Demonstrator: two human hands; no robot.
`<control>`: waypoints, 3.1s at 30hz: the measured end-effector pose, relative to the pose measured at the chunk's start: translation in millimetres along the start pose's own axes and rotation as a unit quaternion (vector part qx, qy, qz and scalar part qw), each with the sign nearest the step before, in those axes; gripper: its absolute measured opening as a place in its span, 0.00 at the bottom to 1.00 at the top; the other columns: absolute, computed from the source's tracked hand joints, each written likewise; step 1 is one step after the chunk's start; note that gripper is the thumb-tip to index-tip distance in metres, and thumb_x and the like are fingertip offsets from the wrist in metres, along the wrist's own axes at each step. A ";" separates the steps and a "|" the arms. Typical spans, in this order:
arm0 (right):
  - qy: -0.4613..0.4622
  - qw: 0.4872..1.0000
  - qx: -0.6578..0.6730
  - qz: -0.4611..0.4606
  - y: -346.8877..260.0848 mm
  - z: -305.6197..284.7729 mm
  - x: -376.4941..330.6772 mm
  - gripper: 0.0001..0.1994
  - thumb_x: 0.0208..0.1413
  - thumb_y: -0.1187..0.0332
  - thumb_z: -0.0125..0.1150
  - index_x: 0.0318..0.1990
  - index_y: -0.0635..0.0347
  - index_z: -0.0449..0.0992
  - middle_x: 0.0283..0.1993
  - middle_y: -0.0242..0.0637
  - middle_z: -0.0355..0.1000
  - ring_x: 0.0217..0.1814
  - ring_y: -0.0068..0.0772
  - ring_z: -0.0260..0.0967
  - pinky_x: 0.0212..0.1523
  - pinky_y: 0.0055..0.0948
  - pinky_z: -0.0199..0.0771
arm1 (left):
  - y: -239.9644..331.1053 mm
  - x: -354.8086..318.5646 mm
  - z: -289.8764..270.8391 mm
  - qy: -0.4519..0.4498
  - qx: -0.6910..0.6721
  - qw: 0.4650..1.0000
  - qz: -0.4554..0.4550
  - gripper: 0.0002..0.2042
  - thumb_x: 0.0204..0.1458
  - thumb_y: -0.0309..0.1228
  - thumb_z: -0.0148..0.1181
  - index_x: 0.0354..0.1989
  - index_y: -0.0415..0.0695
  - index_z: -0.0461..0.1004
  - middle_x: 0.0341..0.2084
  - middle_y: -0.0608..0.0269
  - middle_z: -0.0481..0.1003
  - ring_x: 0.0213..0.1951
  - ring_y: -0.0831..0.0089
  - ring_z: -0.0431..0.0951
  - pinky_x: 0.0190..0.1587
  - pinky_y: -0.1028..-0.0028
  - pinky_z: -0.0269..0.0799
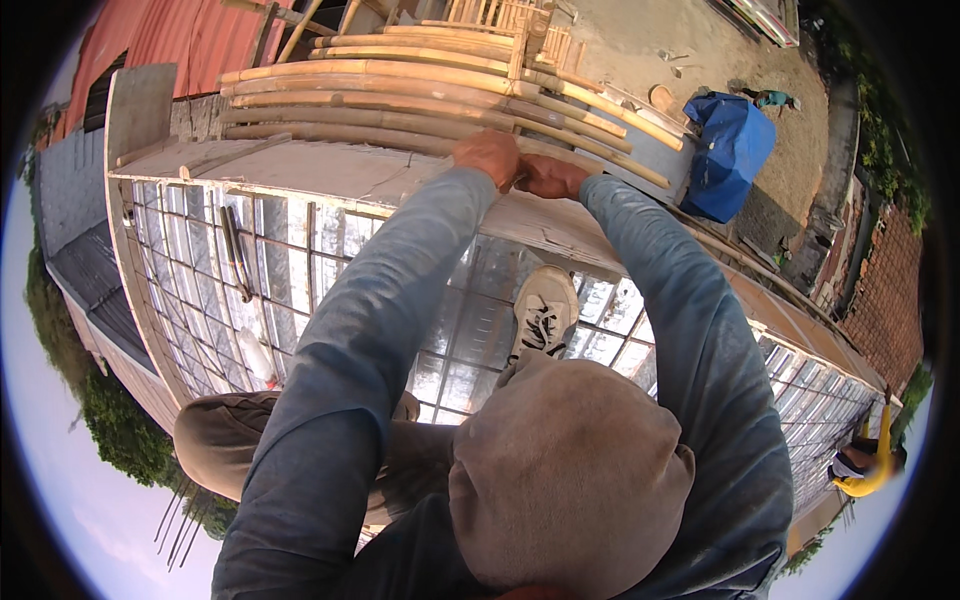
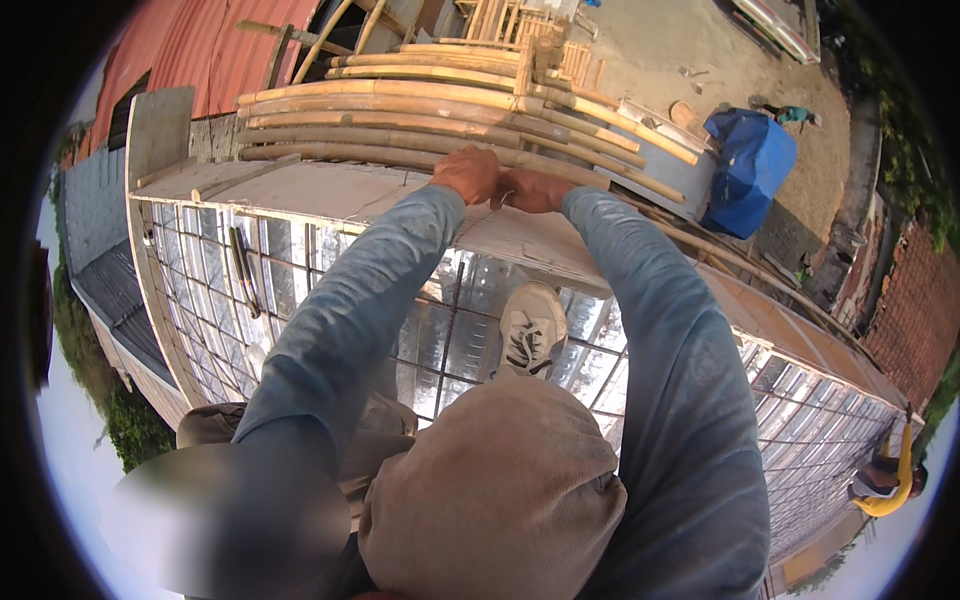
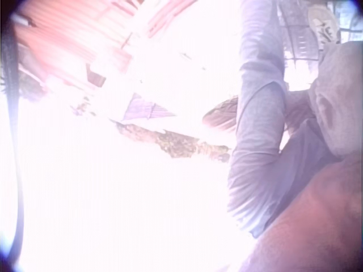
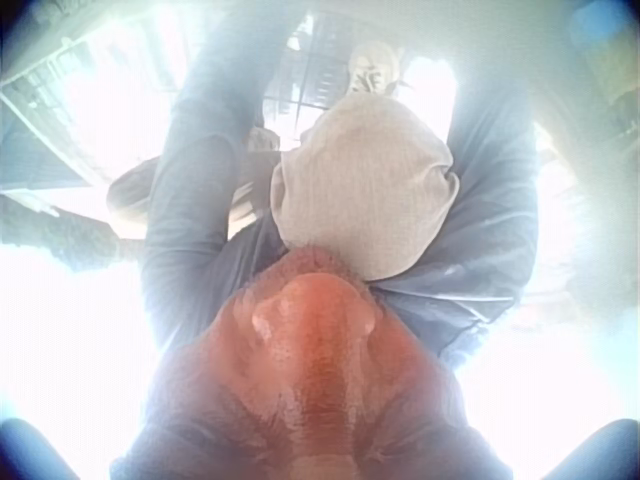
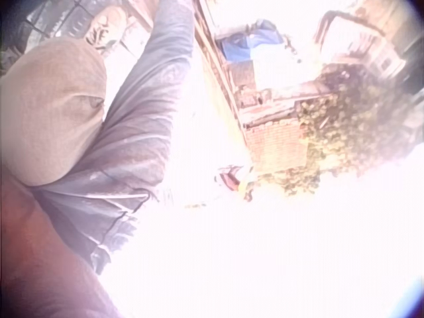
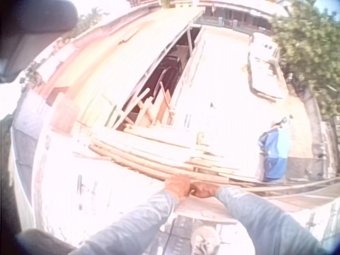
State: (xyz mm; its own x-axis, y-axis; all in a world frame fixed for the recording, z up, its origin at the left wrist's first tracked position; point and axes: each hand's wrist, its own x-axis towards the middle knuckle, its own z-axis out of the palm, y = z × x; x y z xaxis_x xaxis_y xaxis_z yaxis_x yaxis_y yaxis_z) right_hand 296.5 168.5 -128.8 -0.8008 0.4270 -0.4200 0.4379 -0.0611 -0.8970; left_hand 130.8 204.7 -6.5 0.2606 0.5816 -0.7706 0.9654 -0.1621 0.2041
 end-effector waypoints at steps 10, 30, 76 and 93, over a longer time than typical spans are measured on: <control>0.085 0.990 -0.081 -0.074 10.5 21.0 1.7 0.09 0.59 0.74 0.63 0.46 0.59 0.84 0.49 0.45 0.83 0.54 0.49 0.80 0.57 0.44 0.77 | -39.3 28.2 42.4 -0.064 0.047 0.996 0.044 0.15 0.59 0.34 0.65 0.50 0.40 0.86 0.52 0.45 0.84 0.58 0.49 0.83 0.59 0.58 0.80; 0.114 0.990 -0.039 0.078 5.6 23.3 7.1 0.14 0.57 0.58 0.69 0.45 0.57 0.88 0.45 0.53 0.84 0.44 0.51 0.83 0.51 0.47 0.78 | -10.5 22.8 29.2 -0.126 0.007 0.992 -0.003 0.19 0.54 0.40 0.67 0.49 0.40 0.87 0.50 0.43 0.84 0.55 0.49 0.85 0.55 0.59 0.80; 0.071 0.980 0.148 0.114 -6.6 21.9 -15.8 0.13 0.60 0.68 0.70 0.50 0.60 0.86 0.49 0.36 0.83 0.52 0.33 0.76 0.61 0.36 0.73 | -68.3 -50.5 -11.6 -0.113 -0.074 0.981 0.142 0.20 0.66 0.47 0.55 0.53 0.47 0.85 0.55 0.48 0.82 0.55 0.49 0.81 0.60 0.58 0.74; -0.027 0.994 -0.092 -0.049 3.8 6.8 7.4 0.19 0.63 0.65 0.61 0.59 0.58 0.79 0.52 0.49 0.79 0.54 0.49 0.77 0.59 0.44 0.74 | -26.8 -28.6 1.7 -0.129 -0.021 0.991 0.017 0.26 0.55 0.45 0.64 0.59 0.42 0.81 0.63 0.50 0.79 0.65 0.44 0.77 0.67 0.34 0.63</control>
State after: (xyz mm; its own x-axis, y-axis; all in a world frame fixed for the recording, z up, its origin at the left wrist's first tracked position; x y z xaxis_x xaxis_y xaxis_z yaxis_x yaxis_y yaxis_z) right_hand 289.4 165.2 -136.3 -0.8618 0.3736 -0.3432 0.4204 0.1472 -0.8953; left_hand 97.4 191.1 9.0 0.2882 0.3524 -0.8904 0.9568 -0.1422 0.2534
